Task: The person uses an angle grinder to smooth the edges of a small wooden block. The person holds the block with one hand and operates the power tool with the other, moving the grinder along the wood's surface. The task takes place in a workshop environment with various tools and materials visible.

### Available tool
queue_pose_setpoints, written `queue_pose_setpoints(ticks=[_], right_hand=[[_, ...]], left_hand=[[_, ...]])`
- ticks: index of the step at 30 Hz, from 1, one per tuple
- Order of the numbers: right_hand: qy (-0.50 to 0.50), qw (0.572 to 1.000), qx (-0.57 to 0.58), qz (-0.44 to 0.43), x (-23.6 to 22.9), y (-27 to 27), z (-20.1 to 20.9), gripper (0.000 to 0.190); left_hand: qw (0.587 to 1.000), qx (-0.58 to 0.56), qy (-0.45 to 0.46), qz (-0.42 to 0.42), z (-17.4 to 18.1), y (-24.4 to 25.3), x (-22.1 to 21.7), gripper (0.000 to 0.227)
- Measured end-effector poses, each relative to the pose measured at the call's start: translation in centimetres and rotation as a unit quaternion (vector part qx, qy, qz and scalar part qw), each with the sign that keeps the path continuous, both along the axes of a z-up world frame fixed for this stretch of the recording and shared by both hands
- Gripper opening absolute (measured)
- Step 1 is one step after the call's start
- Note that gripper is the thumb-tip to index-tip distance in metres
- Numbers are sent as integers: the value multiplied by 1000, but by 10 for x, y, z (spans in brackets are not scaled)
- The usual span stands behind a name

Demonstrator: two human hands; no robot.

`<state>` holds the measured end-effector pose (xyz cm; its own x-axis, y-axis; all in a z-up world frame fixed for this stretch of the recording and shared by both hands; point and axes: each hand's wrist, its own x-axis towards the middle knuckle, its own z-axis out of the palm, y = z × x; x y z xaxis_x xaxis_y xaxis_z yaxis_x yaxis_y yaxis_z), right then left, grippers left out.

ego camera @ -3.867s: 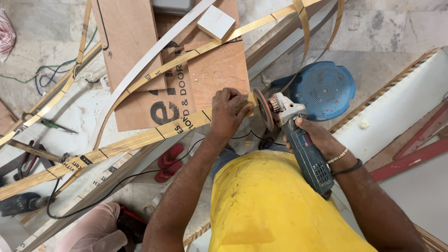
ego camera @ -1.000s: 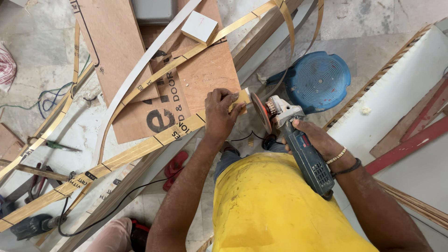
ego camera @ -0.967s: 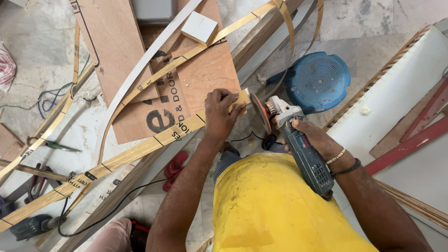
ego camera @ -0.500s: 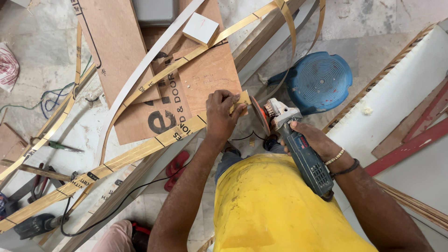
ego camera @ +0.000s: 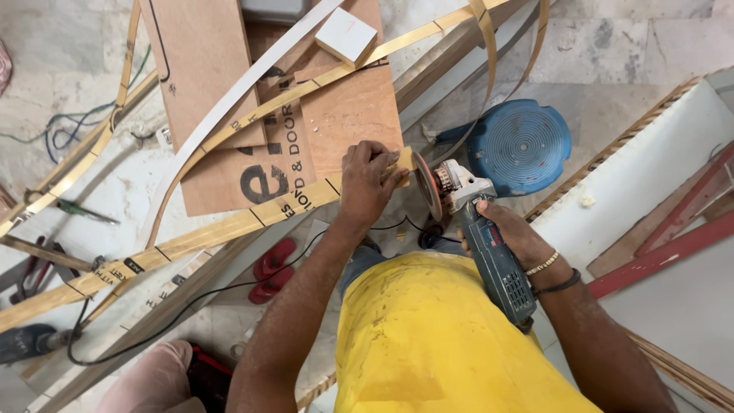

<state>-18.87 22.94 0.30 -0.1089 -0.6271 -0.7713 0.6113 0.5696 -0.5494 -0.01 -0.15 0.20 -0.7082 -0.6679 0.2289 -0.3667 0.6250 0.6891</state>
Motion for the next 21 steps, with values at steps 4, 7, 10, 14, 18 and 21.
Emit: queue_pose_setpoints(ticks=[4,7,10,14,18,21], right_hand=[[12,1000,14,4,0,0,-4,61],[4,1000,13,-4,-1,-1,-6,60],[9,1000,-9,-20,-2,0,-4,61],[35,999,18,-11,-10,-5,1,62],[23,1000,1,-5,-11,-13,2,61],[6,1000,-12,5,-12,-16,1,61]], left_hand=[[1000,5,3,0,2,0,0,32],[1000,8,-1,-6,5,1,0,33],[1000,5,10,-5,7,0,0,34],[1000,2,9,-1,5,1,1,34],[1000,-4,8,-6,4,0,0,34],[1000,-3,3,-3,4,0,0,33]])
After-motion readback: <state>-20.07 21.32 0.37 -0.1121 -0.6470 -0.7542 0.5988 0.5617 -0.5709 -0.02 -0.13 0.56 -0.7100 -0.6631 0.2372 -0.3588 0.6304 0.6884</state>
